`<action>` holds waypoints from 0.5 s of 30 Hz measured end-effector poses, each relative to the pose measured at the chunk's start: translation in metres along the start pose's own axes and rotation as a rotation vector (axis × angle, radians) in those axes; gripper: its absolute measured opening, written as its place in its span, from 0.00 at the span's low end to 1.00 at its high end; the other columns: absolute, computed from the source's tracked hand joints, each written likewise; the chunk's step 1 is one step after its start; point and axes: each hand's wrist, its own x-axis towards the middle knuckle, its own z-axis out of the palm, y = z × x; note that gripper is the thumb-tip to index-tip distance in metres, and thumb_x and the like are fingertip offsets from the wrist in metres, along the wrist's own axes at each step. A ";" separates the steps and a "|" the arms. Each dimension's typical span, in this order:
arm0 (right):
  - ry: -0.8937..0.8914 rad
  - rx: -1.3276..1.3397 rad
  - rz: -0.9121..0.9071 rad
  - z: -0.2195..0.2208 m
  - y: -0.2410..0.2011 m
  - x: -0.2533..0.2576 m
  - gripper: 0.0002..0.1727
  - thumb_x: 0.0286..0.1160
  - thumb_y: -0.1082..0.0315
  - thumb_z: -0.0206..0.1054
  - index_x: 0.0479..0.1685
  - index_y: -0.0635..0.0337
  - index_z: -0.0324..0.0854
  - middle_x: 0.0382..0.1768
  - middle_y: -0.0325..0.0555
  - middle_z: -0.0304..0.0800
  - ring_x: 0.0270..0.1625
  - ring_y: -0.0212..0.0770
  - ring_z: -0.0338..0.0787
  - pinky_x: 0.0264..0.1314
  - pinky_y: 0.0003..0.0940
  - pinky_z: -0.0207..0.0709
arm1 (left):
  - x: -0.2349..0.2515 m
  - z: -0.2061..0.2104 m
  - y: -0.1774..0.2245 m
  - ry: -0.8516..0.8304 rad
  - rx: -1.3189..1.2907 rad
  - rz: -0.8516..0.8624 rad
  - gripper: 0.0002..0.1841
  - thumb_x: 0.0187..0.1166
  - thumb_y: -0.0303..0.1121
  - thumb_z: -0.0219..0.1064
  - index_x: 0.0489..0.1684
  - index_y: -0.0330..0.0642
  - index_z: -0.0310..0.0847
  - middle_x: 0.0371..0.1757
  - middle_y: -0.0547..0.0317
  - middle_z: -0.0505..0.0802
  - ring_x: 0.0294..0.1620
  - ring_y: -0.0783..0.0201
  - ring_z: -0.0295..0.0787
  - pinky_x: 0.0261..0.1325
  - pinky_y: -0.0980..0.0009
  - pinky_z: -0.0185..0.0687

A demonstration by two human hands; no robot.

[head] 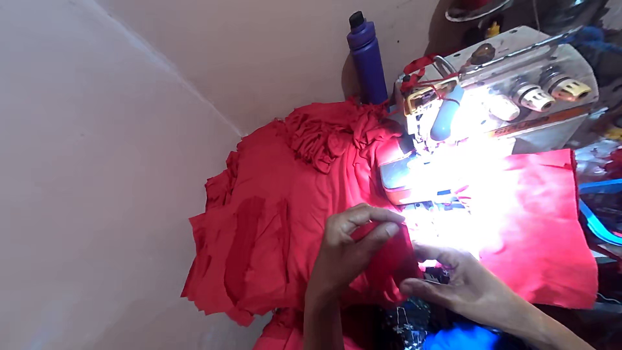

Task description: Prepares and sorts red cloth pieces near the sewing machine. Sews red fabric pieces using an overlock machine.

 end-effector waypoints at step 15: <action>0.205 0.001 0.136 -0.007 0.006 0.005 0.07 0.74 0.69 0.68 0.44 0.62 0.82 0.31 0.26 0.90 0.32 0.15 0.88 0.37 0.12 0.83 | 0.031 0.023 -0.035 0.286 -0.063 -0.050 0.15 0.68 0.19 0.74 0.54 0.32 0.87 0.42 0.65 0.95 0.43 0.78 0.90 0.51 0.79 0.87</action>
